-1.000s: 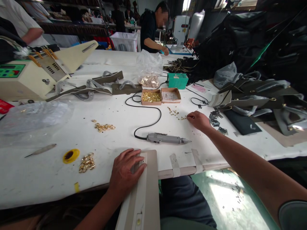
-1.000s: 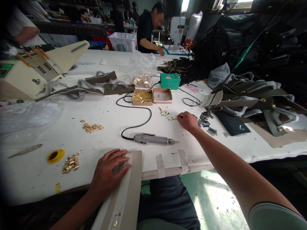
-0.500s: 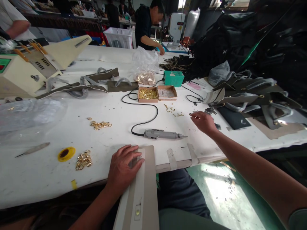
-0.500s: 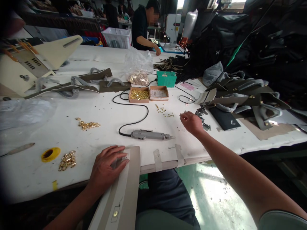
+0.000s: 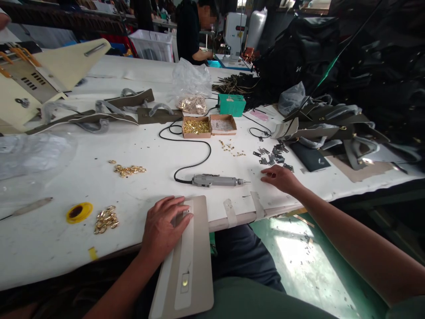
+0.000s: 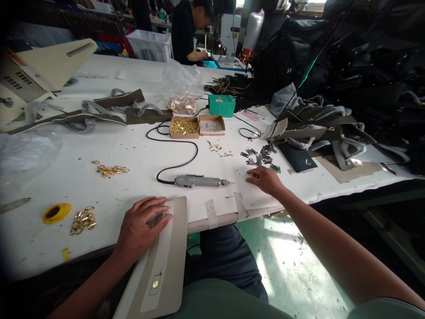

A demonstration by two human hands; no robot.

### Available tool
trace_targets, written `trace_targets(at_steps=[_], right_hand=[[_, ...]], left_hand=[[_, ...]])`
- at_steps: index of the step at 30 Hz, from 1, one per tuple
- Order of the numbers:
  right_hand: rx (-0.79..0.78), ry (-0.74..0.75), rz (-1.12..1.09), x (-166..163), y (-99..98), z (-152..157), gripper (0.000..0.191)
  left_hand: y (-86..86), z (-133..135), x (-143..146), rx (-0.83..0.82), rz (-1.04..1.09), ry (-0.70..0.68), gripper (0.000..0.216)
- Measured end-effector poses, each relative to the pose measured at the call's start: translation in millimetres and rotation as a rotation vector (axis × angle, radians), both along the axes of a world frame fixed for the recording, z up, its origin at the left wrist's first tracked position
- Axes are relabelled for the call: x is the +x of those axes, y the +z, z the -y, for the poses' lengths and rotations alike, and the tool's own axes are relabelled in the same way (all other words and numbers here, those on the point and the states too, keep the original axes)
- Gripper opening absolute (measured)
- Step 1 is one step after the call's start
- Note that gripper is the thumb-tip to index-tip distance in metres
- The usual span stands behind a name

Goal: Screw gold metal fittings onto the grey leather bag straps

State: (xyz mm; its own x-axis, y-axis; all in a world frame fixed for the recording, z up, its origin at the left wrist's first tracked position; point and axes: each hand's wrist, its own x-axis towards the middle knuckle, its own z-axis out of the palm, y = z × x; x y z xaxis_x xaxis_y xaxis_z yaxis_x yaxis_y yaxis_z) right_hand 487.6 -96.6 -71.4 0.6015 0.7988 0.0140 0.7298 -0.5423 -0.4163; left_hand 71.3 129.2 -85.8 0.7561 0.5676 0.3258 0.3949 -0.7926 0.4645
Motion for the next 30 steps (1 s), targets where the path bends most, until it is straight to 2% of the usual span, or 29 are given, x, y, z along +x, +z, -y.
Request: trace_targets(at_steps=[8,16,22,26,30], right_hand=[[-0.028,-0.055,0.010,-4.7,4.7,-5.9,0.017],[-0.120,-0.052,-0.094,0.3,10.8,-11.1,0.021],[-0.191,-0.052,-0.029,2.9,18.9,-18.0,0.020],[-0.098,-0.087,-0.099,6.0,27.0,-31.8,0.022],[0.024,-0.165,-0.204,14.5,20.6,-68.3,0.024]], left_hand=[[1.0,0.3,0.5,0.008,0.018,0.001,0.015],[-1.4,-1.0,-0.8,0.007,-0.025,0.007,0.016],[-1.3,-0.2,-0.9,0.001,-0.025,0.013,0.016],[-2.1,-0.3,-1.5,-0.003,-0.024,0.013,0.016],[-2.4,-0.5,-1.7,0.000,-0.032,0.016,0.016]])
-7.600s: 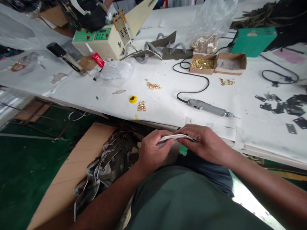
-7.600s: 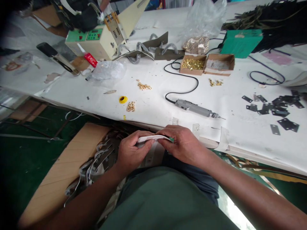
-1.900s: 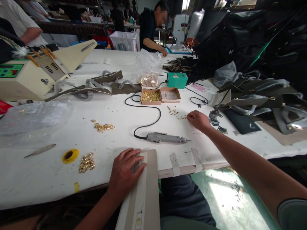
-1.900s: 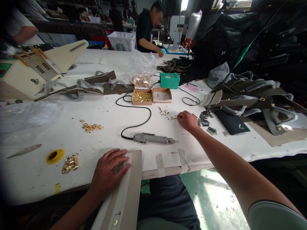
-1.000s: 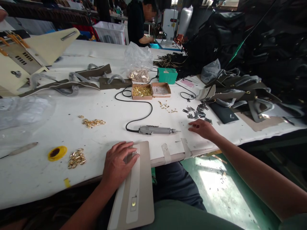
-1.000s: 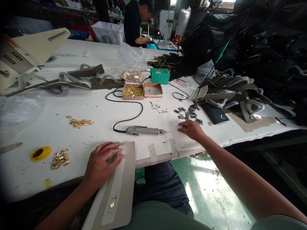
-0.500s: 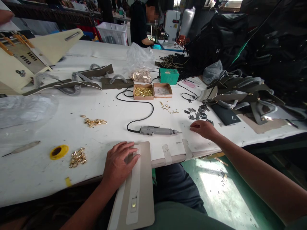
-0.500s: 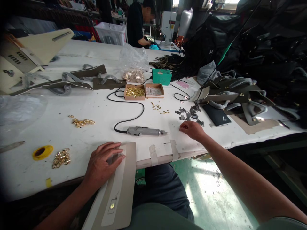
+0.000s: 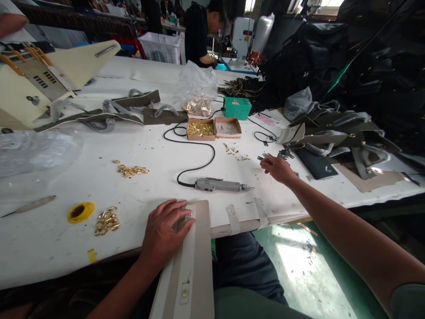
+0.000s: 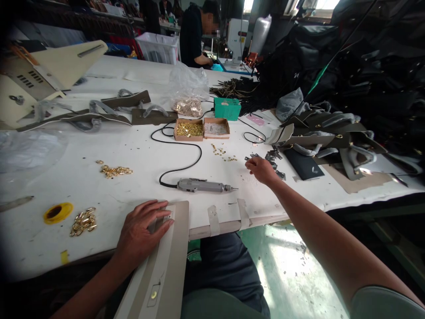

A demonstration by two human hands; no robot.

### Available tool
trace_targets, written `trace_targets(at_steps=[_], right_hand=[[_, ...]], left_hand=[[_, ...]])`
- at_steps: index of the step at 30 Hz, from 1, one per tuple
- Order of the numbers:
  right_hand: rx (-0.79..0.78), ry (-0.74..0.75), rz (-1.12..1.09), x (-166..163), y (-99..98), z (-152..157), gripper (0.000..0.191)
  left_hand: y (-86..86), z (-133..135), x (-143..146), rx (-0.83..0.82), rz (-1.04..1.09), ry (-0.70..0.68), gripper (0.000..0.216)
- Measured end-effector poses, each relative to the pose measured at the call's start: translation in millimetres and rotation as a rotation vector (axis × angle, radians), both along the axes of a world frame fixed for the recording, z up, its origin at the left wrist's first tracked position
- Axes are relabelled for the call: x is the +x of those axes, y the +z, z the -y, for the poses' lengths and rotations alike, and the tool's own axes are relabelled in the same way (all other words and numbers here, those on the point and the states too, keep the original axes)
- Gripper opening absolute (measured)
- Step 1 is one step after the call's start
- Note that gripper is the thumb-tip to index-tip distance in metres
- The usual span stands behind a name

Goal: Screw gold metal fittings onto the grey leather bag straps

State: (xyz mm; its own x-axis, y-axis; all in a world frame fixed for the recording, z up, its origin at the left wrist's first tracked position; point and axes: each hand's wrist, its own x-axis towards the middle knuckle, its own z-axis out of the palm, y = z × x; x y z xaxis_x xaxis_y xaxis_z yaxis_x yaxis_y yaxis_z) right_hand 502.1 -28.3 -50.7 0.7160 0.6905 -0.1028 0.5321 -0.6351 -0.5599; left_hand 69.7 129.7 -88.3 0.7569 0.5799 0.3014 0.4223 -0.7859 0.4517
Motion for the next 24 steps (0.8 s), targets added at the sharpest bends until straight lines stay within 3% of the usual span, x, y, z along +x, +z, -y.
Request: trace_targets(at_steps=[5,9,19,24], right_hand=[[-0.014,-0.041,-0.013,15.0,-21.3,-50.6,0.029],[-0.072,-0.044,0.018,22.7,-28.7,-65.3,0.027],[-0.283,-0.061,0.087,22.4,-14.1,-80.7,0.022],[-0.306,-0.056,0.166,13.6,-7.3,-76.3,0.023]], left_hand=[[2.3,0.6,0.5,-0.013,0.001,0.001,0.016],[3.7,1.2,0.8,-0.012,0.012,0.003,0.015],[2.7,1.2,-0.1,-0.009,0.012,0.000,0.015],[3.4,1.4,-0.1,-0.008,0.006,0.003,0.016]])
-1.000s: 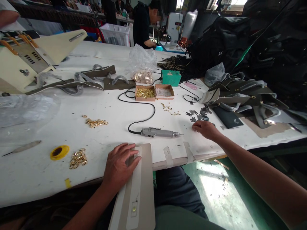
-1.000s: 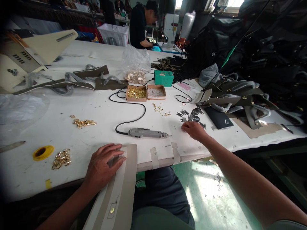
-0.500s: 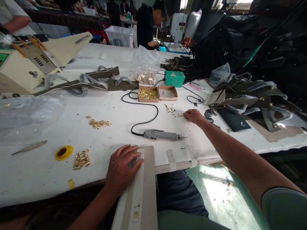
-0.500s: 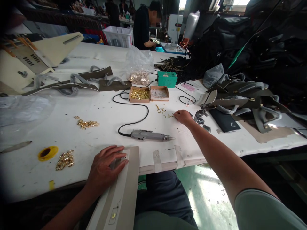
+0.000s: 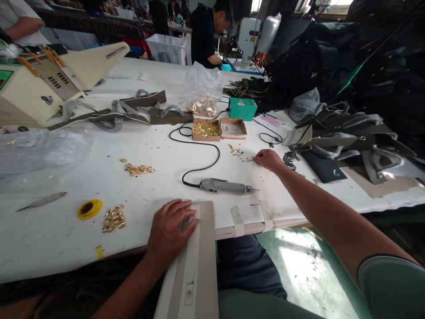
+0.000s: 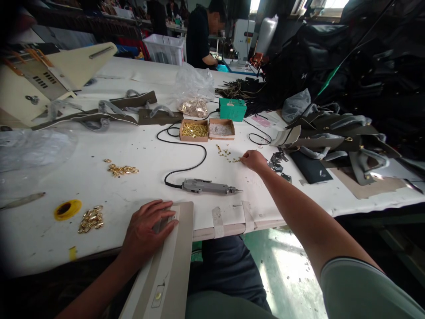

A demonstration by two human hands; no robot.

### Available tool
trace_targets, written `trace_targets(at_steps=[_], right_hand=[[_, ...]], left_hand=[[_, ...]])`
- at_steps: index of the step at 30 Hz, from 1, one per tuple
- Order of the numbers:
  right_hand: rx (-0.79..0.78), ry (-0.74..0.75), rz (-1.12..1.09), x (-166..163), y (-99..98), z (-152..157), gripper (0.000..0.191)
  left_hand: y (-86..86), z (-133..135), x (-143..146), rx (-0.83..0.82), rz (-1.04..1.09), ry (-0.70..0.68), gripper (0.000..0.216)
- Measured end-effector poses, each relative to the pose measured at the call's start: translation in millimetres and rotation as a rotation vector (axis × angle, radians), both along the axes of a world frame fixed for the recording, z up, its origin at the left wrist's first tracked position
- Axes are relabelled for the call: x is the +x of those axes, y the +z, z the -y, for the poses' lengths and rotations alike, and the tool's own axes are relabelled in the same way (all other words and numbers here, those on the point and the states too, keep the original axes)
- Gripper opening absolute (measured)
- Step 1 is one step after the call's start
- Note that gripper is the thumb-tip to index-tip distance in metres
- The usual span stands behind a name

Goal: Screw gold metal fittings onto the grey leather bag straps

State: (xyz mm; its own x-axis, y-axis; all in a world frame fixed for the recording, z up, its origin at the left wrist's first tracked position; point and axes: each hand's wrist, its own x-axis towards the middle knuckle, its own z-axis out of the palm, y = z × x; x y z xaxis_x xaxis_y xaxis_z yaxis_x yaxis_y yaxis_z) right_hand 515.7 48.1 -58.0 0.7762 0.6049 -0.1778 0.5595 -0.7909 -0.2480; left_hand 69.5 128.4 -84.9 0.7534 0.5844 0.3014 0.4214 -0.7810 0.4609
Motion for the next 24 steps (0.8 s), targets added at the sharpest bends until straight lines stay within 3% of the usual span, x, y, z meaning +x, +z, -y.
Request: trace_targets(at_steps=[12,18,24], right_hand=[[-0.011,0.160,0.088,-5.3,8.1,12.0,0.029],[0.062,0.240,-0.006,-4.0,16.3,60.5,0.021],[0.059,0.282,-0.068,-14.9,4.6,103.2,0.013]], left_hand=[[4.0,1.3,1.8,-0.017,-0.020,0.005,0.017],[0.7,0.0,1.6,-0.010,-0.009,-0.003,0.017],[-0.7,-0.6,1.8,0.000,0.009,-0.006,0.015]])
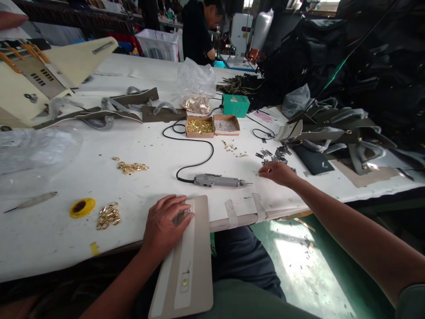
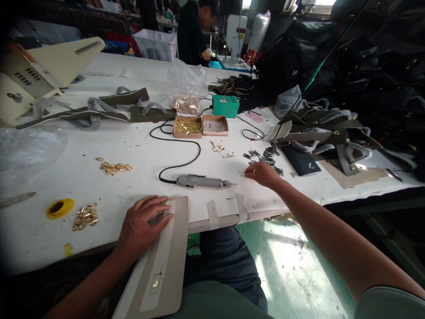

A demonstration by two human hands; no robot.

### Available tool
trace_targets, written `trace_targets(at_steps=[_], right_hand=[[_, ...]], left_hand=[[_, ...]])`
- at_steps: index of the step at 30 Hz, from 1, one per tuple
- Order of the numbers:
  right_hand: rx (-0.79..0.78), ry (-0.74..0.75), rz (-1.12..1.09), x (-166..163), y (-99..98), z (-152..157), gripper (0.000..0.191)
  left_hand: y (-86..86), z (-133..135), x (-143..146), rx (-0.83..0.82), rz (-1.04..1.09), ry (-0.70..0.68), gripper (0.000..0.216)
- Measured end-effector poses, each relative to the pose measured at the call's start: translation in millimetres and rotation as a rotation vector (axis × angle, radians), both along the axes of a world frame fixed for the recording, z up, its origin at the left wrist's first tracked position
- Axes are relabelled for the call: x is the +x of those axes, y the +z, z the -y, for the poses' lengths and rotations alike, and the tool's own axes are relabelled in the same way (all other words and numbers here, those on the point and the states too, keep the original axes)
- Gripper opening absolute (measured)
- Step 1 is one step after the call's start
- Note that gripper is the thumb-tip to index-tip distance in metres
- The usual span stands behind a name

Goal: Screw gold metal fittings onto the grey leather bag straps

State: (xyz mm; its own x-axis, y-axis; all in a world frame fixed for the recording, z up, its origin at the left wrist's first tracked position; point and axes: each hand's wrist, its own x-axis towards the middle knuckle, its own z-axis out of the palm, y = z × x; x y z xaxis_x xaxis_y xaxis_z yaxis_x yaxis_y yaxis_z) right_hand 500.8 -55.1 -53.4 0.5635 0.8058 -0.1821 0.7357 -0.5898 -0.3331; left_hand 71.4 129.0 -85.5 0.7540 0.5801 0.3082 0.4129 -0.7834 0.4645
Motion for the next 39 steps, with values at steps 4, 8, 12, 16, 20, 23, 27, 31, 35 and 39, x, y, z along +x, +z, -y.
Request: trace_targets(at_steps=[4,8,12,16,20,23,27,31,35,39], right_hand=[[-0.082,-0.039,0.037,-0.5,-1.5,-7.6,0.012],[-0.129,-0.007,-0.033,5.8,5.4,-23.7,0.002],[-0.113,0.022,-0.111,10.7,11.3,-33.0,0.008],[-0.006,-0.048,-0.173,18.4,10.4,-47.1,0.005],[0.126,-0.164,-0.191,31.4,1.8,-74.3,0.023],[0.180,-0.193,-0.176,38.9,-5.2,-94.2,0.025],[0.189,-0.193,-0.157,41.4,-11.8,-108.9,0.020],[0.156,-0.201,-0.154,39.7,-16.6,-114.6,0.017],[0.116,-0.232,-0.131,39.2,-19.3,-120.0,0.015],[0.084,-0.250,-0.078,37.8,-17.2,-121.8,0.020]], left_hand=[[-1.0,-0.1,0.2,0.006,-0.003,-0.005,0.015],[-0.3,0.4,0.2,-0.003,-0.006,0.002,0.015],[1.2,1.2,-0.8,-0.018,-0.010,0.014,0.015],[0.6,1.0,-1.7,-0.023,-0.013,0.015,0.015],[0.6,0.5,-1.3,-0.026,-0.011,0.018,0.015],[2.0,0.7,-1.2,-0.026,-0.007,0.013,0.015],[3.4,1.3,-1.5,-0.020,-0.008,0.014,0.015],[2.3,0.8,-1.8,-0.007,-0.006,0.009,0.015],[0.9,0.2,-1.9,-0.002,-0.011,0.008,0.014],[1.7,0.6,-1.6,-0.005,-0.016,0.009,0.014]])
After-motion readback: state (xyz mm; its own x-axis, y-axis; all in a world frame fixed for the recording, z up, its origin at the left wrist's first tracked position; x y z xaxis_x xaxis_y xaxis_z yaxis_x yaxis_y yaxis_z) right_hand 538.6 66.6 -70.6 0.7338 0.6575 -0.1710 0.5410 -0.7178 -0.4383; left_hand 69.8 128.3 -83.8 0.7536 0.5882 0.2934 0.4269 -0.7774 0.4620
